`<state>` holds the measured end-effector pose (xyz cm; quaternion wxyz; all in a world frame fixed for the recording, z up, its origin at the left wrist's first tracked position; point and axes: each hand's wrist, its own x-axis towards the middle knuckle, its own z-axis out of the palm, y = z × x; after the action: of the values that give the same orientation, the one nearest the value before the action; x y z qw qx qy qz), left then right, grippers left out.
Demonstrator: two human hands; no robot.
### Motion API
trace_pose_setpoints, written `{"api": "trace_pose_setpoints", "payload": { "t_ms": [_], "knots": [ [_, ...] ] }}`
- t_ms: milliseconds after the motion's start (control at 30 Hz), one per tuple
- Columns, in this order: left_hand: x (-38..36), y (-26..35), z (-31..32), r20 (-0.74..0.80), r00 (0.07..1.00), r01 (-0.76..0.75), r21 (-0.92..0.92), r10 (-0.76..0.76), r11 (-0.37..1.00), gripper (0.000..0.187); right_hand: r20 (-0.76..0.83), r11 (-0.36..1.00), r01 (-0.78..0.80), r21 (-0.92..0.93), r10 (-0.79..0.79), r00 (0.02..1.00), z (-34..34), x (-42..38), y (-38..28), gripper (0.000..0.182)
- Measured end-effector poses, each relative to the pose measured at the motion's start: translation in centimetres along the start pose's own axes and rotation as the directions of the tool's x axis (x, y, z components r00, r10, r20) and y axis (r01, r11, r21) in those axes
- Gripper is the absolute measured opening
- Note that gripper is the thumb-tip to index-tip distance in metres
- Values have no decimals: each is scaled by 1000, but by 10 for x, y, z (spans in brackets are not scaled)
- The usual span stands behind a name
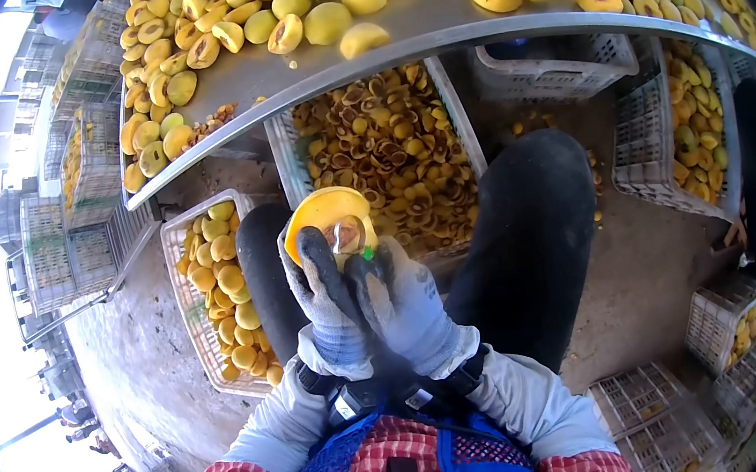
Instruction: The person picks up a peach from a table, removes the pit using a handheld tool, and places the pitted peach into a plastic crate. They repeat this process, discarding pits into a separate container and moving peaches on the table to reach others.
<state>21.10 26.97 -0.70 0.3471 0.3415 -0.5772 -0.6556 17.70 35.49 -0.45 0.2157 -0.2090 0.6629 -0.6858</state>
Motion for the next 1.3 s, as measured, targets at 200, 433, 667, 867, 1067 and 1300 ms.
{"api": "trace_pose_setpoints", "payload": {
  "t_ms": [200, 433, 667, 867, 1067, 1300],
  "knots": [
    [0, 12, 7, 8, 1000, -24, -56, 24, 998, 35, 19, 999, 32, -32, -32, 999, -1, 4, -2, 30],
    [3, -2, -6, 142, 989, -42, 1, 42, 999, 33, 198, 996, 51, 66, -64, 978, -11, 3, 15, 29],
    [48, 35, -21, 574, 732, 518, -120, -367, 847, 45, 337, 820, -439, 368, 322, 885, -10, 4, 11, 28],
    [37, 10, -25, 501, 842, 241, -24, -197, 970, 37, 727, 164, -840, 517, 435, 532, -20, -4, 0, 47],
    [36, -4, -32, 514, 858, -97, 174, -6, 980, 37, 833, -95, -872, 479, 363, 418, -11, -14, 9, 51],
    [15, -10, -37, 499, 800, 546, -374, -334, 750, 31, 864, -392, -809, 437, -67, 499, 7, -21, 16, 50]
  ]
}}
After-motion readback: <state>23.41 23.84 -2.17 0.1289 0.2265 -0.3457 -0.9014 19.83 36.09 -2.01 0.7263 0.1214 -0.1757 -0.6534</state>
